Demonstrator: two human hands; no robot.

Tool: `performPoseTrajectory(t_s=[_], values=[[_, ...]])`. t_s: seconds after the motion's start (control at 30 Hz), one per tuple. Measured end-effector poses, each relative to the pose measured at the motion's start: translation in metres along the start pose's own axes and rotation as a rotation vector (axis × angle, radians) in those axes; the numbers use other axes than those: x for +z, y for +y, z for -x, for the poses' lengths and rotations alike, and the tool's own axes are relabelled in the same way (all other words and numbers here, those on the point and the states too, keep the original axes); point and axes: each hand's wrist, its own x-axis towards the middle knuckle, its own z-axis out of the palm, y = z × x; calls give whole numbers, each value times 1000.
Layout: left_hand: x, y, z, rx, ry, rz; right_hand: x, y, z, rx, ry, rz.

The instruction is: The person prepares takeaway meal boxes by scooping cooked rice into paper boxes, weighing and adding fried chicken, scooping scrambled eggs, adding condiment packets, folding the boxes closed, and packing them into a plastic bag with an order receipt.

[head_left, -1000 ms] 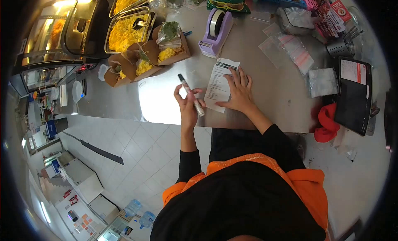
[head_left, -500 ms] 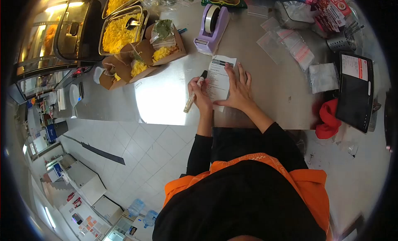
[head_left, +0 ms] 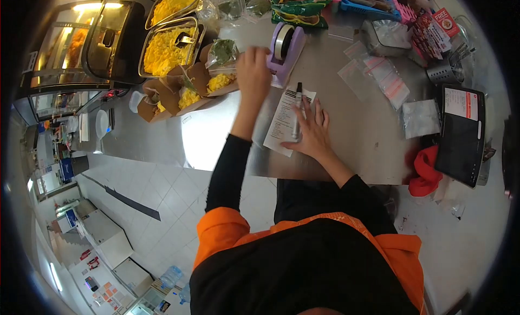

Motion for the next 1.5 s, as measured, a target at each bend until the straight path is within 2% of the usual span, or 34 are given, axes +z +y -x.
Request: performPoseTrajectory(t_s=[0.1,0.2,0.3,0.4,0.5,0.53,0.6,0.67,0.73,0.8,0.87,0.93,1.0,1.13,1.27,1.37,1.4,1.47,1.5], values=[[6,-25,-47,13,-459,-557,2,1,0,11,-15,26],[27,-31,-80,58,-903,-791,9,4,3,83,113,-146],[71,-65,-75,220,-1104,-941,6,-3,5,122,221,-39],[82,-85,-71,181,-978,-784,32,8,23,-158,160,47],[89,-103,-81,209,-913,-698,49,19,26,-275,-106,-56],[82,-98,-89,225,-900,-685,45,17,22,-205,-61,-74],[62,-84,-110,133,-680,-502,33,12,15,-62,26,-109],[36,-76,-129,146,-525,-360,19,5,10,15,94,-69],[-17,-51,-137,114,-365,-23,11,3,8,69,101,-64],[-75,-22,-115,40,-304,170,9,2,7,106,60,-98],[-119,14,-73,-327,-120,608,4,1,6,93,45,-86],[-129,16,-16,-490,-66,849,2,1,5,80,29,-69],[-121,23,38,-741,-48,1054,2,1,5,73,12,-40],[-93,35,95,-830,-16,1053,2,0,5,76,0,-32],[-75,58,105,-681,-84,669,2,0,4,72,13,-39],[-57,64,105,-423,-164,503,5,0,4,65,34,-26],[-51,62,109,-428,-233,474,5,0,5,62,45,-20],[-32,48,122,-386,-83,293,5,-1,6,89,58,-44],[-30,48,124,-494,53,362,4,-2,6,106,68,-56]])
